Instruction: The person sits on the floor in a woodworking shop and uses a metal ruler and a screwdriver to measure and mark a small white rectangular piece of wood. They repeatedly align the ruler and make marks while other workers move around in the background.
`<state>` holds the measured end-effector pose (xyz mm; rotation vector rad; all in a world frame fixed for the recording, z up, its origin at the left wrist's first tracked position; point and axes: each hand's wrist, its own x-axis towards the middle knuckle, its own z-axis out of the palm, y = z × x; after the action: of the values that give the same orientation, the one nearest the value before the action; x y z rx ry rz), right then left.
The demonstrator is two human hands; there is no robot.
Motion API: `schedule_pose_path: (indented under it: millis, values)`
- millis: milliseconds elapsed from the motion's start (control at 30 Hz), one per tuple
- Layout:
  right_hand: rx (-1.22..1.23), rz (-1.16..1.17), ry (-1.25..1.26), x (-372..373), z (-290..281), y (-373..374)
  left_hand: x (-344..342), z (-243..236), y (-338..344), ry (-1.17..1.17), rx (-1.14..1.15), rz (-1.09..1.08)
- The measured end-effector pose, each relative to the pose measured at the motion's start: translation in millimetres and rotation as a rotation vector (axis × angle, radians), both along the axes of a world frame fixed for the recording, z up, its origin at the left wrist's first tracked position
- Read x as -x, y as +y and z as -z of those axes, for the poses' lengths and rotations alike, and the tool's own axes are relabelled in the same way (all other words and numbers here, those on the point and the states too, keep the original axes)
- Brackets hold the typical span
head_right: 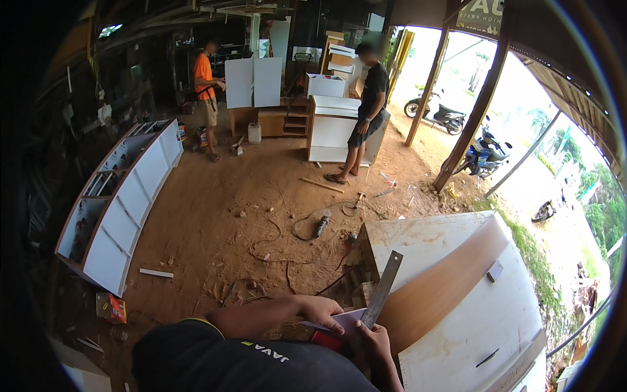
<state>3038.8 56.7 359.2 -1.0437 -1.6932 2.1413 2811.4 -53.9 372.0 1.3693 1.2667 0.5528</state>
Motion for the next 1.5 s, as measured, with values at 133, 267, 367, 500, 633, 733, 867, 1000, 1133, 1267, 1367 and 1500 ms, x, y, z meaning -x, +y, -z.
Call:
schedule_pose_path:
  millis: [133, 267, 367, 500, 633, 733, 867, 1000, 1133, 1267, 1367, 1500]
  values:
    - [0.241, -0.113, 0.115, -4.4, -10.9, -14.0, -2.4, 6.7, -31.6, -0.291, 0.046, -0.186]
    - [0.187, -0.261, -0.064, -16.1, -30.3, -23.5, -5.1, 20.1, -63.0, -0.482, 0.145, -0.49]
    - [0.033, -0.317, -0.184, -15.6, -38.4, -23.4, -5.5, 22.9, -71.1, -0.523, 0.065, -0.628]
    - [0.029, -0.181, -0.065, 5.2, -40.4, -22.3, -1.7, 7.8, -64.3, -0.529, -0.046, -0.712]
    - [0.041, -0.068, 0.232, 26.4, -50.5, -26.9, -5.4, -21.4, -54.3, -0.581, -0.176, -0.811]
    - [-0.03, -0.014, 0.305, 35.5, -64.0, -33.3, -12.7, -42.6, -46.3, -0.544, -0.249, -0.849]
    - [-0.195, 0.07, 0.38, 43.6, -80.3, -39.1, -24.2, -64.4, -40.5, -0.506, -0.329, -0.823]
    - [-0.269, 0.191, 0.492, 44.7, -95.6, -47.5, -40.3, -81.0, -38.3, -0.639, -0.355, -0.787]
    - [-0.18, 0.165, 0.549, 38.9, -111.0, -59.8, -55.4, -89.9, -33.6, -0.541, -0.39, -0.8]
    - [-0.2, 0.315, 0.662, 44.2, -118.0, -71.8, -67.3, -93.8, -29.7, -0.459, -0.545, -0.837]
    - [-0.239, 0.416, 0.667, 47.5, -118.1, -75.9, -72.9, -95.5, -28.8, -0.476, -0.57, -0.836]
    - [-0.166, 0.348, 0.667, 41.0, -117.1, -75.1, -75.8, -93.6, -28.7, -0.433, -0.564, -0.787]
